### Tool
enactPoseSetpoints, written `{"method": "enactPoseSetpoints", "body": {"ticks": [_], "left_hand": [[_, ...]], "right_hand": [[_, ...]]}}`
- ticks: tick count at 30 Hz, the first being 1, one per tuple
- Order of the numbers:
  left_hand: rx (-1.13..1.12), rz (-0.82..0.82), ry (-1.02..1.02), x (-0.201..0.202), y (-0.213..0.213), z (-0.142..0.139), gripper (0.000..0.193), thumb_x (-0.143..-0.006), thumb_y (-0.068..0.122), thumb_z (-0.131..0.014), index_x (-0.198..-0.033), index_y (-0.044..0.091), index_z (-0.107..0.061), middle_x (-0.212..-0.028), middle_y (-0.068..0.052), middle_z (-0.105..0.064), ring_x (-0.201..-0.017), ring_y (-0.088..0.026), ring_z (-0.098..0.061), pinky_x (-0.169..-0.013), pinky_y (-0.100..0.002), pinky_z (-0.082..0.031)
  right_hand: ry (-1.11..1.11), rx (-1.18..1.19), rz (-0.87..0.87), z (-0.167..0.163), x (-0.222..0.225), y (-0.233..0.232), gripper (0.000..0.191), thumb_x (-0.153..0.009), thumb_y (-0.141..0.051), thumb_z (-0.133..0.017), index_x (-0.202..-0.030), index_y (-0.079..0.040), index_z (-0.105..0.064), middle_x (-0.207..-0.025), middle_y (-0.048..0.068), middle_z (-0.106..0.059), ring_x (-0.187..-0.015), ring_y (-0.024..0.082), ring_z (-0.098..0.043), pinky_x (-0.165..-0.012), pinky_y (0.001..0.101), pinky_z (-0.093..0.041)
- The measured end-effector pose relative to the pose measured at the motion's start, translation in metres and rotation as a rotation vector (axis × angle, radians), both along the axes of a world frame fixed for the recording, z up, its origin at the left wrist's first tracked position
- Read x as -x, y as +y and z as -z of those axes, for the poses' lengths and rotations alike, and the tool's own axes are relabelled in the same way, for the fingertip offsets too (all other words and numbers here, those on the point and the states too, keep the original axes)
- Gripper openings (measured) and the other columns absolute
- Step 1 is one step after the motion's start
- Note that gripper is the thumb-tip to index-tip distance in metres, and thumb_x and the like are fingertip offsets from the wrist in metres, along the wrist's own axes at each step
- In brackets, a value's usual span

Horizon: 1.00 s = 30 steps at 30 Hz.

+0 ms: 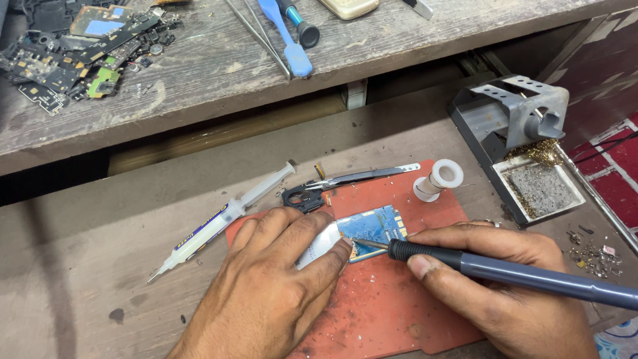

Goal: The person applies flux to a blue circuit board and uses a soldering iron to reflow solder on specific pads. They use tweezers to position small components and a soldering iron to secure them. The person cleans the soldering iron tip on a sponge during the process.

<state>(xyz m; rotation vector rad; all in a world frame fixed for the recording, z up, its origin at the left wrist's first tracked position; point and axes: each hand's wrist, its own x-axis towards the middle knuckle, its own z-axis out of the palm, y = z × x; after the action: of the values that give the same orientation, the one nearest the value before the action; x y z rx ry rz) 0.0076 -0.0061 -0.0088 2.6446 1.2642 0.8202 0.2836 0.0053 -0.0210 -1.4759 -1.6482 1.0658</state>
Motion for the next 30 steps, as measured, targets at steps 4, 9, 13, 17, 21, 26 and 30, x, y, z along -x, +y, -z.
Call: {"method": "enactPoseSetpoints", "body": {"ticks": [4, 9, 13, 17, 21, 26, 30], "left_hand": [[0.015, -0.001, -0.006, 0.0003, -0.0005, -0.0001, 0.034, -0.083, 0.02, -0.071, -0.114, 0.007, -0.075, -0.125, -0.014, -0.064, -0.117, -0.035, -0.056, -0.094, -0.048, -0.042], [0.013, -0.003, 0.008, 0.0, -0.0007, 0.0, 0.035, -0.081, 0.02, -0.071, -0.113, 0.007, -0.075, -0.126, -0.015, -0.064, -0.118, -0.035, -0.055, -0.094, -0.049, -0.042], [0.015, -0.005, 0.005, 0.0005, -0.0013, -0.0004, 0.036, -0.081, 0.02, -0.071, -0.114, 0.008, -0.075, -0.127, -0.015, -0.064, -0.118, -0.035, -0.055, -0.095, -0.048, -0.042], [0.02, -0.011, 0.01, 0.0001, -0.0003, 0.0, 0.036, -0.08, 0.019, -0.071, -0.113, 0.008, -0.075, -0.127, -0.015, -0.064, -0.117, -0.034, -0.056, -0.095, -0.049, -0.043], [0.028, -0.017, 0.001, 0.0002, -0.0003, 0.0001, 0.034, -0.081, 0.019, -0.071, -0.114, 0.008, -0.075, -0.126, -0.015, -0.064, -0.115, -0.033, -0.057, -0.096, -0.049, -0.043], [0.025, -0.03, 0.011, -0.0002, -0.0012, 0.0007, 0.034, -0.081, 0.02, -0.071, -0.114, 0.01, -0.075, -0.126, -0.015, -0.065, -0.116, -0.034, -0.057, -0.096, -0.05, -0.043], [-0.001, -0.039, 0.008, 0.0006, -0.0011, 0.0035, 0.033, -0.082, 0.021, -0.071, -0.114, 0.011, -0.075, -0.127, -0.015, -0.065, -0.117, -0.034, -0.056, -0.096, -0.05, -0.042]], "right_hand": [[0.002, -0.01, 0.02, 0.0009, -0.0005, -0.0004, 0.026, -0.082, -0.013, -0.085, -0.106, -0.005, -0.082, -0.091, 0.009, -0.082, -0.08, 0.012, -0.076, -0.069, 0.0258, -0.063], [0.036, -0.028, 0.013, -0.0001, -0.0035, -0.0005, 0.027, -0.083, -0.012, -0.085, -0.109, -0.004, -0.082, -0.091, 0.01, -0.082, -0.08, 0.011, -0.076, -0.07, 0.0247, -0.063], [0.028, -0.02, 0.022, 0.0014, -0.0013, -0.001, 0.027, -0.083, -0.011, -0.085, -0.108, -0.004, -0.081, -0.091, 0.01, -0.082, -0.08, 0.011, -0.076, -0.07, 0.0247, -0.064], [-0.015, -0.025, 0.025, 0.0009, -0.0029, -0.0012, 0.029, -0.083, -0.011, -0.084, -0.111, -0.004, -0.081, -0.091, 0.01, -0.082, -0.08, 0.012, -0.076, -0.07, 0.0252, -0.064], [0.128, -0.045, -0.002, 0.0017, -0.0044, -0.0011, 0.03, -0.089, -0.01, -0.079, -0.116, 0.0, -0.083, -0.094, 0.011, -0.081, -0.081, 0.013, -0.083, -0.074, 0.0263, -0.065], [0.144, -0.033, 0.01, 0.0026, -0.0053, -0.001, 0.027, -0.09, -0.01, -0.078, -0.116, 0.0, -0.077, -0.093, 0.012, -0.081, -0.079, 0.015, -0.078, -0.071, 0.0279, -0.066], [0.13, -0.046, 0.001, 0.0029, -0.0051, -0.0009, 0.03, -0.09, -0.01, -0.078, -0.117, 0.001, -0.081, -0.094, 0.012, -0.081, -0.08, 0.014, -0.083, -0.072, 0.0269, -0.066]]}}
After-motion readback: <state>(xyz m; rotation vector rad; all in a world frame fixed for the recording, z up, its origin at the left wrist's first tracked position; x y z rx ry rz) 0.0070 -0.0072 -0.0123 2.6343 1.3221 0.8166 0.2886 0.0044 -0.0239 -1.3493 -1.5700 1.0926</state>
